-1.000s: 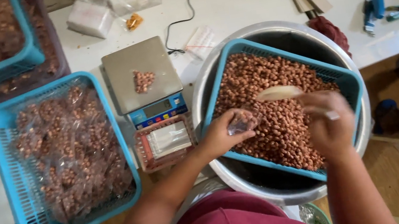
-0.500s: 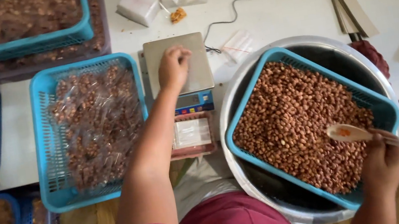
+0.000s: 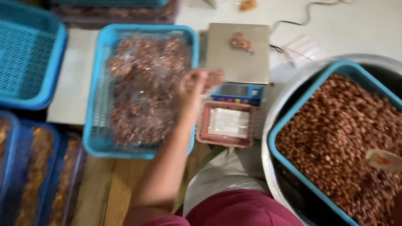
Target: Weighing and bagging roasted nuts using a scale and a small spoon
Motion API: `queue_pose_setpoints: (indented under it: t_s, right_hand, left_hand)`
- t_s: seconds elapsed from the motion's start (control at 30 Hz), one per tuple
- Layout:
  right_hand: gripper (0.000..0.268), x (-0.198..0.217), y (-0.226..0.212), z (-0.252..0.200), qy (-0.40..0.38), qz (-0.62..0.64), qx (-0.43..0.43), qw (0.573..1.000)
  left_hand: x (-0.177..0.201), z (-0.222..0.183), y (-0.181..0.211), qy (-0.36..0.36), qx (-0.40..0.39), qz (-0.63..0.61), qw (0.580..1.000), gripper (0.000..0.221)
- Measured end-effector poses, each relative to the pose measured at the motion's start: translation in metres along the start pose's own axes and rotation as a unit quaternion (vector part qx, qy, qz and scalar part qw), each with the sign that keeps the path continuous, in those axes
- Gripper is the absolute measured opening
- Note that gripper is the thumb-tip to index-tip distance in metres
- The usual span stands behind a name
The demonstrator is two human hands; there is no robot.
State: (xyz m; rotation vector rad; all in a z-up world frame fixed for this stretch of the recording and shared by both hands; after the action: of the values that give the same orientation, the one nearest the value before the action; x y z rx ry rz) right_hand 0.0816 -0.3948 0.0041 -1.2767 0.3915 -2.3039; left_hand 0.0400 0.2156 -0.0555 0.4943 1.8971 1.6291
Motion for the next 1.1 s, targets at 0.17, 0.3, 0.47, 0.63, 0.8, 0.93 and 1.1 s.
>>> queue_pose_setpoints:
  t_s: [0.17,0.3,0.47,0.63,0.8,0.93,1.1]
  right_hand:
    - [0.02,0.003,-0.015,0.004,-0.01,-0.119,-0.053,0.991]
    - [0.022,0.01,-0.009,0.004,-0.044,-0.163,-0.071,0.983]
    - [0.017,0.042,0.001,-0.006,-0.045,-0.045,-0.098,0.993]
    - [0.013,0.05,0.154,-0.088,-0.011,-0.201,-0.103,0.974]
    - [0.013,0.001,0.164,-0.117,0.003,-0.329,-0.113,0.938]
    - [0.009,-0.027,0.088,-0.084,0.066,0.021,-0.247,0.967]
    - [0.013,-0.007,0.003,-0.023,0.104,0.219,-0.284,0.928]
  left_hand:
    - [0.111,0.002,0.11,0.101,-0.384,0.363,0.843,0.011]
    - [0.158,0.051,0.009,-0.015,-0.175,0.549,0.817,0.045]
    - [0.131,0.048,0.012,0.018,-0.067,0.661,0.747,0.059]
    - [0.023,0.012,-0.014,-0.1,-0.19,0.627,0.749,0.05]
    - [-0.04,-0.069,-0.116,-0.363,-0.219,0.671,0.609,0.039]
    - [-0.027,-0.074,-0.156,-0.412,-0.183,0.661,0.599,0.033]
    - [-0.029,-0.073,-0.141,-0.445,-0.072,0.647,0.615,0.052]
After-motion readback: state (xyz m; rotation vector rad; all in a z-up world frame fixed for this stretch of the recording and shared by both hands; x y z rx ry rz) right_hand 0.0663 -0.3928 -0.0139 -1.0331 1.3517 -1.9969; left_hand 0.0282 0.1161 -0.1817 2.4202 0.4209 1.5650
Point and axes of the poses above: each hand's wrist, its own z-axis towards the middle knuckle, its own x-axis out of the back of the hand, y = z × x, the point moved 7 cm from there along z, towards the middle knuckle, and after that the axes turned 1 degree about z, right-handed, at the moved point
